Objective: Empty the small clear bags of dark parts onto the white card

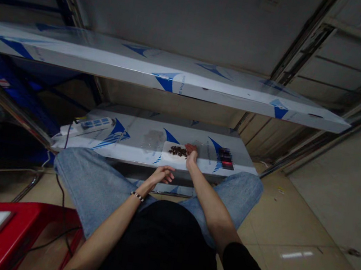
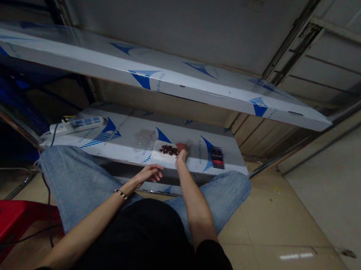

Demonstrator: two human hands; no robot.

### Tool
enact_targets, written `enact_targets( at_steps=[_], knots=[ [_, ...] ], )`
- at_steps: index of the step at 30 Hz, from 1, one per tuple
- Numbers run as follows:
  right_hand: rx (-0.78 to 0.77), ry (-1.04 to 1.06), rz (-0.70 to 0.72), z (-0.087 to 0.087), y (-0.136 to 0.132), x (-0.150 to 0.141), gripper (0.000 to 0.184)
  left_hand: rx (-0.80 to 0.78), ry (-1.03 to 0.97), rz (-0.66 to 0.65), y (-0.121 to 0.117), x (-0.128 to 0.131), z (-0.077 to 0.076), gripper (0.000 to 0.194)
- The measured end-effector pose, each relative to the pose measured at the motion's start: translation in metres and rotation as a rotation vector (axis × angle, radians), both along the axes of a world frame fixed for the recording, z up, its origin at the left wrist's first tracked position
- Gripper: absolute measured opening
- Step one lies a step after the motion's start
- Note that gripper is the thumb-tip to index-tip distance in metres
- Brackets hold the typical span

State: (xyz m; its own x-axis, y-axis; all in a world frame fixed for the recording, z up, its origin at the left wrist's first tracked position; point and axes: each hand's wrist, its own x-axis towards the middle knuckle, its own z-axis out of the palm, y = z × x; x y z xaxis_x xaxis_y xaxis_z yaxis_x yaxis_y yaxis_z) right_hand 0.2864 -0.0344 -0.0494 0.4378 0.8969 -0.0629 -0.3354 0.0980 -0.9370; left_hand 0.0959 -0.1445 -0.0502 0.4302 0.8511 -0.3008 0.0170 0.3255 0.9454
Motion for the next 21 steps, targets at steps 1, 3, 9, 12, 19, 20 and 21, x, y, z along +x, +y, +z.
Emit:
enact_targets(
  at_steps=[1, 3, 9, 12, 19, 20, 21],
  knots=[
    [-0.005, -0.017, -0.019, -0.002, 0.001, 0.000, 0.028, 0.001, 0.005, -0.001, 0.000, 0.000, 0.000, 0.031],
    [-0.011, -0.055, -0.036, -0.004, 0.005, 0.003, 0.031, 0.010, 0.004, -0.003, -0.001, -0.001, 0.001, 0.030],
    [-0.082, -0.491, -0.081, 0.001, 0.018, 0.040, 0.026, -0.001, 0.007, -0.007, -0.003, 0.000, 0.005, 0.029],
    [-0.103, -0.598, -0.068, 0.003, 0.016, 0.062, 0.021, -0.001, 0.021, -0.003, -0.003, 0.001, 0.005, 0.031],
    [-0.123, -1.307, 0.124, -0.010, -0.014, 0.086, 0.046, 0.009, 0.033, -0.015, -0.004, 0.000, 0.006, 0.031],
    [-0.130, -1.391, 0.136, -0.011, -0.017, 0.087, 0.049, 0.009, 0.036, -0.015, -0.004, 0.000, 0.006, 0.032],
    [-0.137, -1.455, 0.143, -0.012, -0.021, 0.087, 0.050, 0.008, 0.038, -0.014, -0.004, 0.000, 0.005, 0.032]
  ],
)
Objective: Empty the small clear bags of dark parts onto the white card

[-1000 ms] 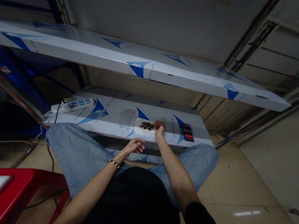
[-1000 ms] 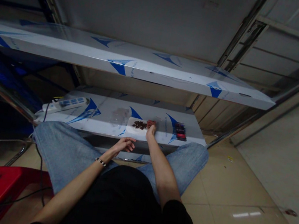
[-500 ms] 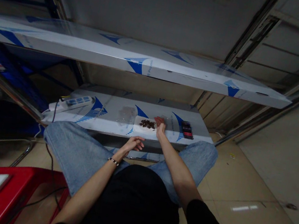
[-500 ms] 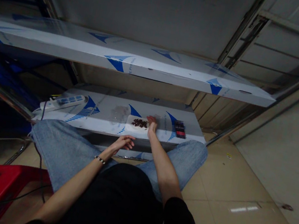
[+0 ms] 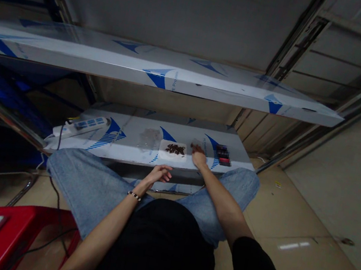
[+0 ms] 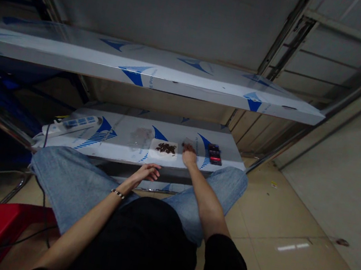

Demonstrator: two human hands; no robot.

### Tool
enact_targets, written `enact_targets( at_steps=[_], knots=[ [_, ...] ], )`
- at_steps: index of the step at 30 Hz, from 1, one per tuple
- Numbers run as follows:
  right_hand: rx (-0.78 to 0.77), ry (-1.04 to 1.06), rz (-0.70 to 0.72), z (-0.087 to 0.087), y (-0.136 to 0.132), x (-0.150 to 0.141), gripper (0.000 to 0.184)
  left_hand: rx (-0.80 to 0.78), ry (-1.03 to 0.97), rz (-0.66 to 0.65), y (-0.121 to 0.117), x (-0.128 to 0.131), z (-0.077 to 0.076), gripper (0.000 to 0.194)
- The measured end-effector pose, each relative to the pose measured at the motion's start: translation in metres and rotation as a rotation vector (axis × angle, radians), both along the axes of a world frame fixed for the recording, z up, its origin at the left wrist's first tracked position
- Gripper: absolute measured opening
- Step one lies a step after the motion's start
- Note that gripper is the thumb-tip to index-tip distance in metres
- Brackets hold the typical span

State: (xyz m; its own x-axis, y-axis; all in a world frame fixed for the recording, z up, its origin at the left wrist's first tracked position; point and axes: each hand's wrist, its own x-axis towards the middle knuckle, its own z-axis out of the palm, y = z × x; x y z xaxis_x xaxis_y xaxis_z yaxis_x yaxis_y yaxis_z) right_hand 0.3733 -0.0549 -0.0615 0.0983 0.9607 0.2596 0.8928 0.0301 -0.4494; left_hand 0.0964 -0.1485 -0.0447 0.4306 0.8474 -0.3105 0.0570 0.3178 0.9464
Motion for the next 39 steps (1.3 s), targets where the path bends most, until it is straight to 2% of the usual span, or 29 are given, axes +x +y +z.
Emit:
enact_targets(
  at_steps=[3, 6, 10, 15, 19, 23, 26, 30, 33, 37, 39],
  knots=[
    [-0.025, -0.109, -0.009, 0.000, -0.008, -0.001, 0.049, -0.010, 0.005, 0.004, 0.001, 0.001, -0.002, 0.032],
    [-0.037, -0.119, -0.048, 0.001, -0.016, -0.003, 0.046, -0.020, 0.006, 0.004, 0.003, 0.001, -0.005, 0.032],
    [-0.022, -0.022, -0.140, 0.005, -0.023, -0.007, 0.041, -0.026, 0.005, -0.004, 0.005, 0.001, -0.008, 0.030],
    [0.101, 0.198, -0.229, 0.011, -0.036, -0.029, 0.045, -0.039, -0.036, -0.007, 0.008, 0.002, -0.010, 0.030],
    [0.189, 0.405, -0.075, 0.003, -0.068, -0.072, 0.048, -0.009, -0.146, 0.054, 0.008, 0.005, -0.004, 0.037],
    [0.148, 0.515, 0.161, -0.003, -0.102, -0.111, 0.044, 0.011, -0.255, 0.093, 0.008, 0.007, 0.000, 0.043],
    [0.111, 0.539, 0.288, 0.004, -0.115, -0.120, 0.040, 0.041, -0.282, 0.102, 0.008, 0.008, 0.001, 0.044],
    [0.109, 0.532, 0.330, 0.019, -0.119, -0.117, 0.036, 0.080, -0.259, 0.152, 0.009, 0.007, 0.001, 0.043],
    [0.141, 0.576, 0.292, 0.024, -0.117, -0.112, 0.032, 0.106, -0.246, 0.163, 0.010, 0.006, 0.001, 0.043],
    [0.196, 0.741, 0.097, 0.020, -0.108, -0.100, 0.039, 0.086, -0.244, 0.152, 0.011, 0.005, 0.000, 0.045],
    [0.166, 0.861, 0.016, 0.015, -0.103, -0.094, 0.040, 0.082, -0.250, 0.135, 0.011, 0.004, 0.001, 0.045]
  ],
)
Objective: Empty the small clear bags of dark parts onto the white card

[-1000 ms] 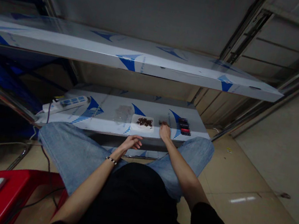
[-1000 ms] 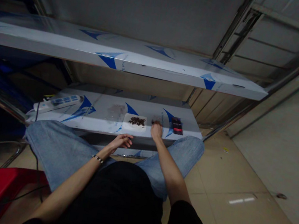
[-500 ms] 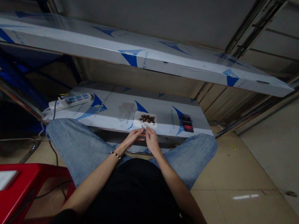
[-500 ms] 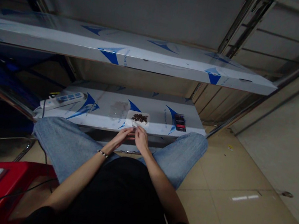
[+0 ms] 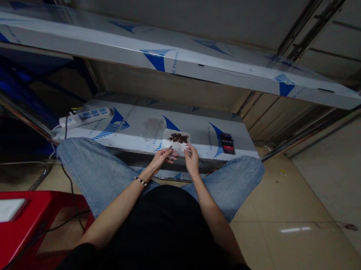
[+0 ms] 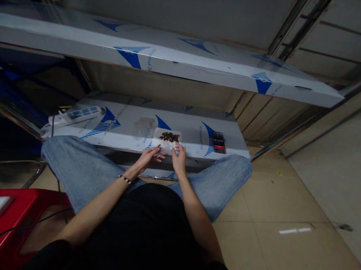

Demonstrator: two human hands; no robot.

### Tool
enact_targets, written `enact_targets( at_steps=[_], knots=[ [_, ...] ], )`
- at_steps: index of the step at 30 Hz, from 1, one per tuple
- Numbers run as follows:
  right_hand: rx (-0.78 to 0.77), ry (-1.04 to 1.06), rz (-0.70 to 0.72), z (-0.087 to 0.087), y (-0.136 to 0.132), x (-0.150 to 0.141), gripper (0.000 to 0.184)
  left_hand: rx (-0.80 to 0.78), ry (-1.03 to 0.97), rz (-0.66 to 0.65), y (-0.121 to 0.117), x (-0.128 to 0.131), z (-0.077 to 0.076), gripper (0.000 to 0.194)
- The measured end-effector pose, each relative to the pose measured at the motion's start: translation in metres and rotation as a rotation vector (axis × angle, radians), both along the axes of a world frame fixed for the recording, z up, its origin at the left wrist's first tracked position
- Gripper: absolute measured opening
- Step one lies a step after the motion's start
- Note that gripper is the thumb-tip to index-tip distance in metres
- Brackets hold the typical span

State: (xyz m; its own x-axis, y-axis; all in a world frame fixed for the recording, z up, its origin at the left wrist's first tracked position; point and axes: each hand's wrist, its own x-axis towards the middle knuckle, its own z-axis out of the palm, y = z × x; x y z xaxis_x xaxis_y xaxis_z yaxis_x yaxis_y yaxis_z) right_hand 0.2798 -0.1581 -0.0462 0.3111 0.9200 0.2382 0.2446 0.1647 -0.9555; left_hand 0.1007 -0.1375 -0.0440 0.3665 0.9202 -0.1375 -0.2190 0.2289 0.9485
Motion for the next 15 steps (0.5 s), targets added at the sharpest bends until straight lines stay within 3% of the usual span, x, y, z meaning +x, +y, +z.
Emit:
enact_targets(
  at_steps=[5, 9, 15],
  knots=[
    [-0.187, 0.336, 0.060, -0.0059, 0.0041, 0.0031, 0.041, 0.000, -0.023, -0.065, -0.0023, 0.0002, 0.0043, 0.043],
    [-0.188, 0.409, 0.042, -0.0037, 0.0023, 0.0019, 0.039, -0.019, -0.023, -0.087, -0.0027, 0.0011, 0.0058, 0.050],
    [-0.216, 0.472, 0.028, -0.0032, 0.0032, 0.0057, 0.028, -0.006, 0.041, 0.078, 0.0001, 0.0001, 0.0037, 0.038]
  ],
)
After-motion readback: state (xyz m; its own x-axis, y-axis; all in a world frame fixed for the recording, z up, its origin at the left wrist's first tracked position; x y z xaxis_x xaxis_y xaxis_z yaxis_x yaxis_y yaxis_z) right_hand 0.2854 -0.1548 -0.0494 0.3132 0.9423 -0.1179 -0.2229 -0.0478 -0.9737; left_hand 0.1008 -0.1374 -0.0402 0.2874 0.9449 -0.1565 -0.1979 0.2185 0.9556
